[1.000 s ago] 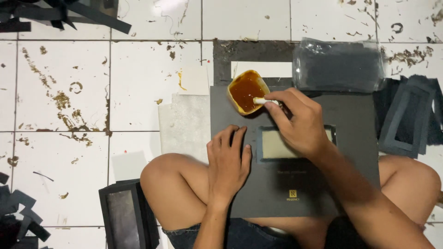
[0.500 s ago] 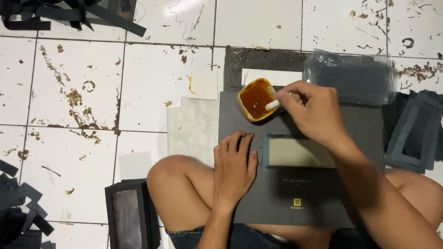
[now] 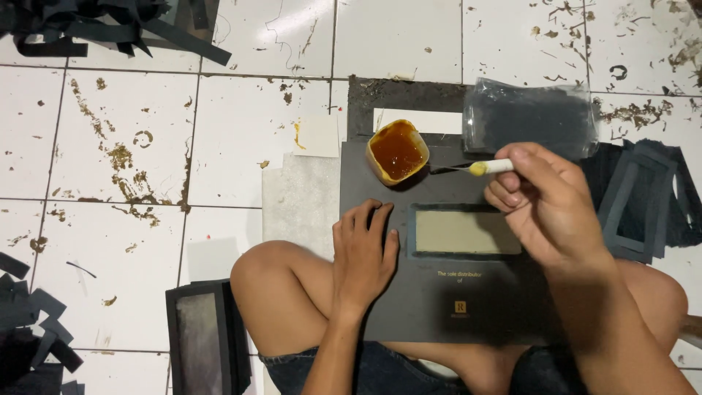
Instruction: The person sits on the floor with a dark board on their lap and rubs a white stick dipped in a bowl of amber liquid along the inner edge of a rectangular frame cutout. They then peel the cut frame piece away from the board, set it aside, and stack a pile of black paper sheets.
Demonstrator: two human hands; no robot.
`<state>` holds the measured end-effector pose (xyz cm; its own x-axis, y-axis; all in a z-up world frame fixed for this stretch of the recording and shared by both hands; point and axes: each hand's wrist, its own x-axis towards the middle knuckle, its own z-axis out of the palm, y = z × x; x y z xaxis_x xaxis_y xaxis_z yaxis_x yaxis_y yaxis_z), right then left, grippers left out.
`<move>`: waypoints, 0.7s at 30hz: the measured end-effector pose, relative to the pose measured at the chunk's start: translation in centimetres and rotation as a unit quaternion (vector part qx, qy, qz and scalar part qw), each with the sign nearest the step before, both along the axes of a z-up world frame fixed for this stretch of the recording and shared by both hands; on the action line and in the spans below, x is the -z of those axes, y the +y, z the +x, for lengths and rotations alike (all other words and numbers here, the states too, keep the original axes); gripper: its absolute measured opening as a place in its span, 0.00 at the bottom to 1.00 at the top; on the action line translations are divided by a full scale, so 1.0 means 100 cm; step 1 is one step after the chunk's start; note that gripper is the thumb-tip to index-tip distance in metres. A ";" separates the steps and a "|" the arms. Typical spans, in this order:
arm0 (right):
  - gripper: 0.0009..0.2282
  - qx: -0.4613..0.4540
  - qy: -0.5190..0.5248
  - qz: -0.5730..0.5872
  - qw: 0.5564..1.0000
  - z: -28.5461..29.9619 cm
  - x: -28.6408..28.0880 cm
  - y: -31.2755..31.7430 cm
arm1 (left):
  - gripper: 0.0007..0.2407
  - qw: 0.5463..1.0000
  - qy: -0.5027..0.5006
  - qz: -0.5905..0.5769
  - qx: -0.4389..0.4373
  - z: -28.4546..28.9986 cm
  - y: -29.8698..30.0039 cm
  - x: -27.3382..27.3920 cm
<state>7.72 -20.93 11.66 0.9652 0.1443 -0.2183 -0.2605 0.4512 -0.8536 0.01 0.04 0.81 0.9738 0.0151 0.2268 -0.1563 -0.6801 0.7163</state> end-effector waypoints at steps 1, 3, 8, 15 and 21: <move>0.06 0.001 -0.001 0.000 1.000 -0.003 -0.007 0.001 | 0.17 1.000 -0.001 0.000 0.001 0.000 0.000 0.001; 0.06 0.036 -0.071 -0.022 0.997 -0.007 -0.020 0.003 | 0.16 1.000 -0.005 0.010 -0.001 0.000 0.000 0.002; 0.06 0.116 -0.140 -0.176 0.968 -0.019 -0.018 0.009 | 0.16 1.000 -0.006 0.002 0.002 -0.001 0.001 0.001; 0.06 0.074 -0.162 -0.443 0.879 -0.006 0.082 0.004 | 0.13 1.000 0.006 0.017 0.014 0.000 0.004 0.007; 0.04 0.003 -0.188 -0.542 0.819 -0.031 0.112 0.011 | 0.13 1.000 0.010 0.025 0.014 0.000 0.004 0.006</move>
<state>4.64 -19.80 0.48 0.9935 0.0571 0.0988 0.1127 -0.6237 -0.7735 0.01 0.42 0.22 0.9779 -0.0240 0.2076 -0.1628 -0.7102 0.6849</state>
